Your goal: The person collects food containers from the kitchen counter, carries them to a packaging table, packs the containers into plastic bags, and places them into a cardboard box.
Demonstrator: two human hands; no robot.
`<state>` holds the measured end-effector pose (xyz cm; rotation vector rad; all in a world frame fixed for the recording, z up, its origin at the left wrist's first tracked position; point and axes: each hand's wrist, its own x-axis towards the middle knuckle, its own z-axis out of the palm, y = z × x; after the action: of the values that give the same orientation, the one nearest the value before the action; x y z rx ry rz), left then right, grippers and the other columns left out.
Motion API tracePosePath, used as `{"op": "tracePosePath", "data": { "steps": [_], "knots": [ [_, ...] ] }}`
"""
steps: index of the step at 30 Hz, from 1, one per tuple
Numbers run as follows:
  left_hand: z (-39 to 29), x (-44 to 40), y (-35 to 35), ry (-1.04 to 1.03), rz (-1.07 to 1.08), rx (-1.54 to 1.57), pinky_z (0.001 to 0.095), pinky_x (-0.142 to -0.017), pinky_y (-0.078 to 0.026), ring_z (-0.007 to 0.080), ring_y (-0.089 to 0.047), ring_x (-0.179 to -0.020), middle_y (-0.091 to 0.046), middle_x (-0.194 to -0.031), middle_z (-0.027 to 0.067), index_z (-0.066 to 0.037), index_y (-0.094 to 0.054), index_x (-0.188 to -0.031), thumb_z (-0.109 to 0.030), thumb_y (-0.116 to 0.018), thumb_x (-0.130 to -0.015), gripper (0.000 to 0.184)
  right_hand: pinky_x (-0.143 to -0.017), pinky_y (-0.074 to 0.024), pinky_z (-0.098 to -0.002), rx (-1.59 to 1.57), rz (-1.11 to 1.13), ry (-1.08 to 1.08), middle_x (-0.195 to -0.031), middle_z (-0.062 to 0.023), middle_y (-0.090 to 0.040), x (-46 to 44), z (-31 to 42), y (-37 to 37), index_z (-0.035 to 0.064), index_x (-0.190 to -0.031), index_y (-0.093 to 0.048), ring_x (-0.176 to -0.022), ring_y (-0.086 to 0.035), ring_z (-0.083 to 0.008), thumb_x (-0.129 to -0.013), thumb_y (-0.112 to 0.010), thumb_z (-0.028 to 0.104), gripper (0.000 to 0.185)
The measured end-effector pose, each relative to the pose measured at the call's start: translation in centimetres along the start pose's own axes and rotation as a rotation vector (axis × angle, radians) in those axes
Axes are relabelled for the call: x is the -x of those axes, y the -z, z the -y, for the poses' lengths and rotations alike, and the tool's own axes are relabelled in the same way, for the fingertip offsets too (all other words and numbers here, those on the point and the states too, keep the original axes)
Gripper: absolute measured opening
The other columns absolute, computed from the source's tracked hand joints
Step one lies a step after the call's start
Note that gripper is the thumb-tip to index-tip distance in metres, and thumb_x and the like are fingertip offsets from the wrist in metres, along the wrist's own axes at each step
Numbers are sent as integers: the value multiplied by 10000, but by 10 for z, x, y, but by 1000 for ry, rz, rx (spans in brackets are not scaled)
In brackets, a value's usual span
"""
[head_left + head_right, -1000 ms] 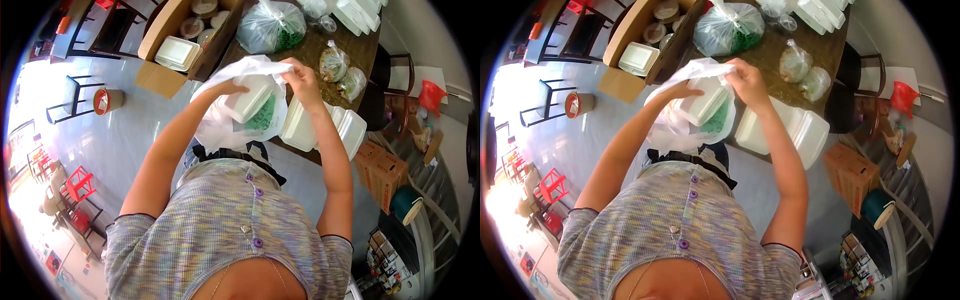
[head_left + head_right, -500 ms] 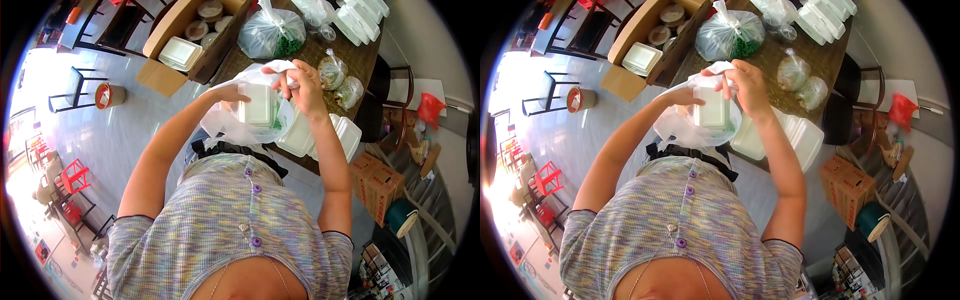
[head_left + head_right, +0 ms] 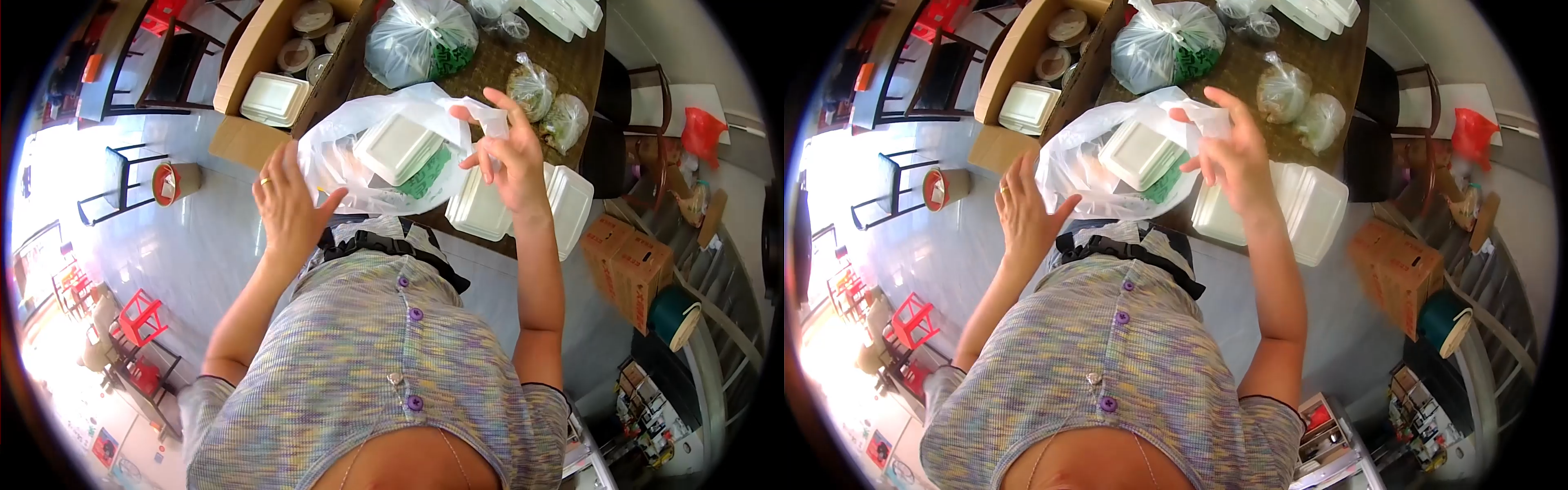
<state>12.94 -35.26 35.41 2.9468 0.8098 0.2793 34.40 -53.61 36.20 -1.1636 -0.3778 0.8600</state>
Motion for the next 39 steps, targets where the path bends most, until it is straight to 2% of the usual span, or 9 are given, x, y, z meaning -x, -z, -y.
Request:
{"op": "tracePosePath", "data": {
  "steps": [4,5,8,11,18,26,32,35,39],
  "knots": [
    [57,17,-59,645,860,992,310,-725,-433,175,-563,-760,-593,-895,90,18,-523,-1063,-341,-651,-775,478,-655,-519,-305,119,-71,128,-1248,-213,-465,-7,18,-13,12,-1277,-330,-470,-446,-74,-766,-434,-21,522],
    [44,11,-42,641,568,1138,267,-635,-451,105,-517,-591,-560,-689,12,9,-553,-984,-276,-586,-832,325,-659,-518,-304,180,-75,155,-1256,-210,-459,-9,23,-11,14,-1277,-333,-476,-446,-71,-770,-425,-27,517],
    [32,-23,13,754,126,1628,264,-629,-466,105,-514,-596,-511,-668,9,4,-583,-948,-245,-547,-853,269,-643,-518,-298,295,-87,251,-1277,-212,-437,-5,39,-15,14,-1271,-340,-489,-434,-64,-787,-388,-46,489],
    [33,-41,31,634,264,1810,285,-652,-485,113,-528,-617,-499,-685,10,16,-543,-1078,-218,-513,-868,316,-613,-520,-289,301,-122,307,-1267,-231,-438,1,43,-20,8,-1259,-351,-485,-435,-64,-797,-378,-43,465],
    [7,-42,40,428,314,1770,296,-724,-486,133,-581,-691,-549,-778,46,-22,-351,-1309,-112,-486,-870,468,-615,-525,-278,388,-242,276,-1271,-223,-436,25,22,-5,12,-1228,-396,-485,-454,-57,-808,-377,-26,422],
    [-7,-32,41,275,543,1577,261,-717,-476,138,-580,-734,-587,-874,70,-71,-299,-1348,-91,-551,-826,580,-710,-422,-228,489,-619,228,-917,-87,-611,93,11,31,10,-1153,-492,-793,-564,-133,-850,-510,102,317],
    [4,-21,42,284,573,1618,272,-724,-462,145,-581,-731,-590,-868,74,-39,-284,-1346,-154,-569,-802,625,-585,-450,-311,985,-796,-654,-812,-48,-579,174,-116,66,-17,-1013,-556,-745,-571,-169,-814,-609,313,389],
    [9,-23,42,233,645,1617,271,-717,-460,147,-578,-719,-588,-864,73,-31,-278,-1346,-166,-574,-796,639,-677,-476,-326,118,-996,-416,-952,-72,-576,179,-156,71,1,-1066,-524,-827,-569,-178,-860,-559,287,354],
    [15,-27,41,223,773,1683,278,-686,-479,160,-579,-717,-577,-858,96,-28,-259,-1352,-66,-567,-791,642,-783,-454,-372,-31,-988,-130,-1069,-101,-548,177,-207,106,-17,-1092,-503,-950,-545,-219,-886,-514,245,334]
  ]
}}
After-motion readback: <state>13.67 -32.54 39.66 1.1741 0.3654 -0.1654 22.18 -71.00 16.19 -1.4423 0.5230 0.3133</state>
